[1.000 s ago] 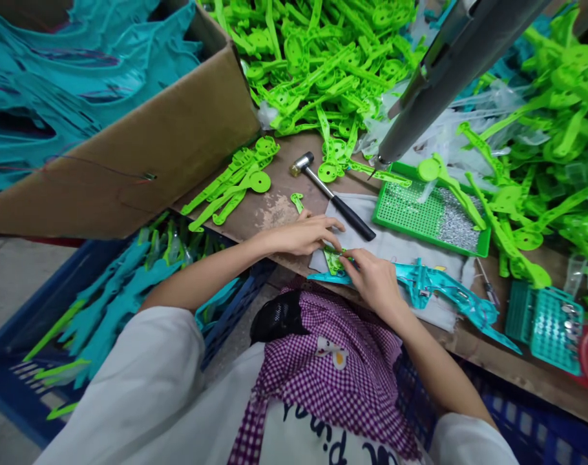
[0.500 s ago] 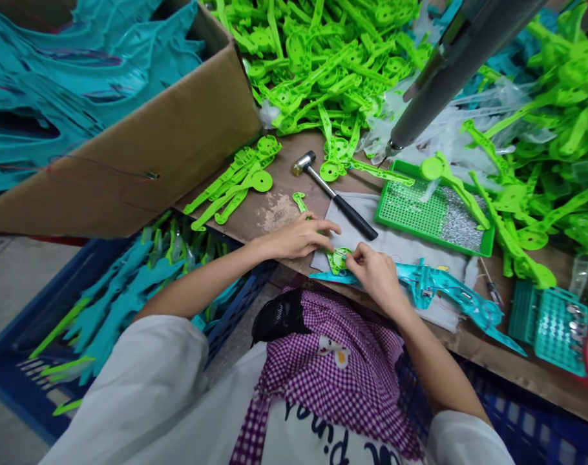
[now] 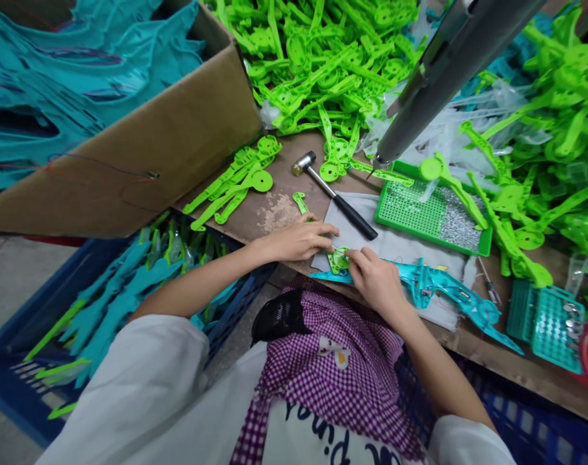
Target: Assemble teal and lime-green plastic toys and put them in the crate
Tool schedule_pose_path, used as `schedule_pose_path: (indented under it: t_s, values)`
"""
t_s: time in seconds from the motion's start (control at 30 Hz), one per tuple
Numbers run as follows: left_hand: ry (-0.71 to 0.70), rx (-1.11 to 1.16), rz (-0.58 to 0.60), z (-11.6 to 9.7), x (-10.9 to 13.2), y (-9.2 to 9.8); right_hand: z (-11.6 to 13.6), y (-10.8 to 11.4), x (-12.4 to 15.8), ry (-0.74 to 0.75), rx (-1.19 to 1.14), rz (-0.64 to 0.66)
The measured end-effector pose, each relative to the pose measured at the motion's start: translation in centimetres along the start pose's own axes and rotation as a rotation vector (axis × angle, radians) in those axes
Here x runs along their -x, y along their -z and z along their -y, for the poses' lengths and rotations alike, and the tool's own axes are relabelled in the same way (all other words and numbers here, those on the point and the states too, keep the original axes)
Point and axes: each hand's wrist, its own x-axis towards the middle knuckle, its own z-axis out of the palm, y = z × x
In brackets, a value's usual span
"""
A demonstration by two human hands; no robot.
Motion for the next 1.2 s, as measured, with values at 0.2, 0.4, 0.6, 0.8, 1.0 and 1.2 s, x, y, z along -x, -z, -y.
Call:
schedule_pose_path:
  t_s: [0.2,0.4,0.6,0.8,1.0,1.2]
  values:
    - [-0.057,0.029,-0.067,1.1,0.5,-0.8,-0.5,0.5,-0.7,0.057,0.128,0.131]
    - [-0.051,-0.021,-0.014,1.0,0.5,-0.6,-1.5,0.7,-0.9,0.093,0.058,0.159]
    - [-0.033,-0.071,0.029,0.3,0.5,-0.2,-1.9,0.7,-0.6,0.136,0.051,0.154]
    - [-0.038,-0.101,0.069,0.0,0.2,0.2,-1.9,1.0,-1.2,0.091,-0.035,0.170]
    - [-0.053,-0.097,0.066,0.1,0.0,0.4,-1.8,1.7,-1.7,0.106,-0.078,0.216]
    - [-0.028,-0.050,0.081,0.0,-0.2,0.7,-2.4,1.0,-0.6,0.141,-0.086,0.188]
